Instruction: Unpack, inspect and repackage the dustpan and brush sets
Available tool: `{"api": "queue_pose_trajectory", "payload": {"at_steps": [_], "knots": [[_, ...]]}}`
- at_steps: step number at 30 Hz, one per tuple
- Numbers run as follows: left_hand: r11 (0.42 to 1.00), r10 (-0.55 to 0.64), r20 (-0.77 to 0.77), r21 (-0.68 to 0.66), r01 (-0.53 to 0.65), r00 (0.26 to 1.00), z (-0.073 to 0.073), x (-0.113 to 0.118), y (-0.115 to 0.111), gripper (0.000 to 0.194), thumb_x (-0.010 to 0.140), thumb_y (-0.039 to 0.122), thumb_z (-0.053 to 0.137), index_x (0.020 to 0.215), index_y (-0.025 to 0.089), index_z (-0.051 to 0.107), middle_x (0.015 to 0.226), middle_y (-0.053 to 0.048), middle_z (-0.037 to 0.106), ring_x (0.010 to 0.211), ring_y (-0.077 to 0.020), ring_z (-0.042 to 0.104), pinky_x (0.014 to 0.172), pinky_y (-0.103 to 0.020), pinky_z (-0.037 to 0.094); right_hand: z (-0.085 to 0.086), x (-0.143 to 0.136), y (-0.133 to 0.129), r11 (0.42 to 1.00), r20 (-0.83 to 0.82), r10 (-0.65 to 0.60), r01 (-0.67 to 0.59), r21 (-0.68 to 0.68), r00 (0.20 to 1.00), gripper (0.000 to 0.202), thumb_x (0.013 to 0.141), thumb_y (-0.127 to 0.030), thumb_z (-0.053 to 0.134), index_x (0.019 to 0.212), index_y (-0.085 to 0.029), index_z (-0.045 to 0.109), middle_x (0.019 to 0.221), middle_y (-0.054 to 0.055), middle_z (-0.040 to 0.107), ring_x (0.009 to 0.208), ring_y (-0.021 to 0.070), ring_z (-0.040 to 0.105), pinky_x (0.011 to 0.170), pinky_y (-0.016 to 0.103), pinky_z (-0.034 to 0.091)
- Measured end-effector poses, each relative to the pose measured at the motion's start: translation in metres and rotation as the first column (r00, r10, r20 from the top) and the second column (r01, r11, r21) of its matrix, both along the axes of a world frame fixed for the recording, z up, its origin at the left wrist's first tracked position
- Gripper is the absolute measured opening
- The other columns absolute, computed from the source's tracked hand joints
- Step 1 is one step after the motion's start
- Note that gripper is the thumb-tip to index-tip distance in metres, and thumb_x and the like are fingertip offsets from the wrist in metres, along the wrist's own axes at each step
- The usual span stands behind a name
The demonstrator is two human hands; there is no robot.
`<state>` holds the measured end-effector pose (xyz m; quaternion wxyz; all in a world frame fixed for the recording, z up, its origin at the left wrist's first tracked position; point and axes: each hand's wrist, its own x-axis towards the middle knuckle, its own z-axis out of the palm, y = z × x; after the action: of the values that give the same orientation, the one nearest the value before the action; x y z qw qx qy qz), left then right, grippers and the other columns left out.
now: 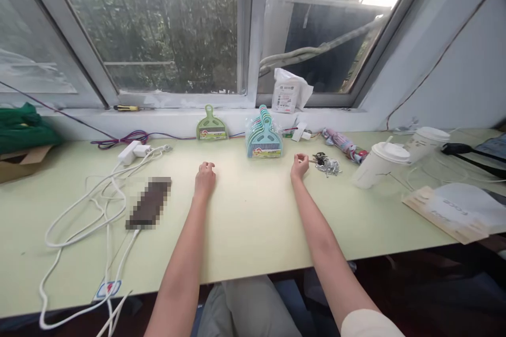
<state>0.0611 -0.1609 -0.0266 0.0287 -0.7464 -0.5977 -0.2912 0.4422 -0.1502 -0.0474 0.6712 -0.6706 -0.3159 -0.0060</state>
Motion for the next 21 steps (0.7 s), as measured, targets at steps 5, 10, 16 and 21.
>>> {"api": "queue_pose_trajectory", "payload": {"at_steps": [5, 10, 16, 21], "knots": [[0.999, 0.02, 0.066, -0.044, -0.017, 0.998, 0.002, -0.005, 0.001, 0.028, 0.083, 0.011, 0.042, 0.104, 0.021, 0.058, 0.109, -0.012, 0.055, 0.106, -0.0264, 0.053, 0.076, -0.036, 0.049, 0.011, -0.004, 0.023, 0.999, 0.053, -0.037, 0.038, -0.007, 0.998, 0.013, 0.084, -0.03, 0.042, 0.088, -0.019, 0.048, 0.091, 0.009, 0.062, 0.083, 0.0184, 0.057, 0.076, 0.029, 0.043], [0.996, 0.049, 0.201, -0.088, -0.032, 0.978, 0.001, -0.013, 0.009, 0.023, 0.088, 0.018, 0.039, 0.102, 0.022, 0.057, 0.112, -0.009, 0.054, 0.107, -0.0227, 0.055, 0.075, -0.032, 0.049, 0.011, -0.01, 0.038, 0.999, 0.145, 0.047, -0.049, 0.009, 0.988, 0.021, 0.085, -0.04, 0.046, 0.085, -0.02, 0.051, 0.088, 0.009, 0.063, 0.083, 0.0213, 0.057, 0.078, 0.032, 0.043], [0.991, 0.069, 0.33, -0.129, -0.027, 0.941, 0.0, -0.017, 0.014, 0.02, 0.088, 0.021, 0.041, 0.101, 0.023, 0.057, 0.112, -0.007, 0.054, 0.098, -0.0199, 0.058, 0.068, -0.029, 0.047, 0.007, -0.011, 0.041, 0.992, 0.162, 0.122, -0.124, 0.001, 0.979, 0.03, 0.082, -0.049, 0.049, 0.081, -0.02, 0.056, 0.081, 0.008, 0.066, 0.074, 0.0208, 0.058, 0.073, 0.032, 0.044], [0.991, 0.071, 0.364, -0.128, -0.026, 0.928, -0.001, -0.016, 0.015, 0.021, 0.086, 0.019, 0.042, 0.098, 0.022, 0.059, 0.11, -0.007, 0.055, 0.096, -0.0192, 0.059, 0.071, -0.029, 0.047, 0.002, -0.007, 0.044, 0.969, 0.047, 0.249, -0.248, -0.021, 0.967, 0.039, 0.076, -0.056, 0.053, 0.086, -0.019, 0.058, 0.087, 0.009, 0.068, 0.073, 0.0189, 0.059, 0.073, 0.031, 0.045]]}}
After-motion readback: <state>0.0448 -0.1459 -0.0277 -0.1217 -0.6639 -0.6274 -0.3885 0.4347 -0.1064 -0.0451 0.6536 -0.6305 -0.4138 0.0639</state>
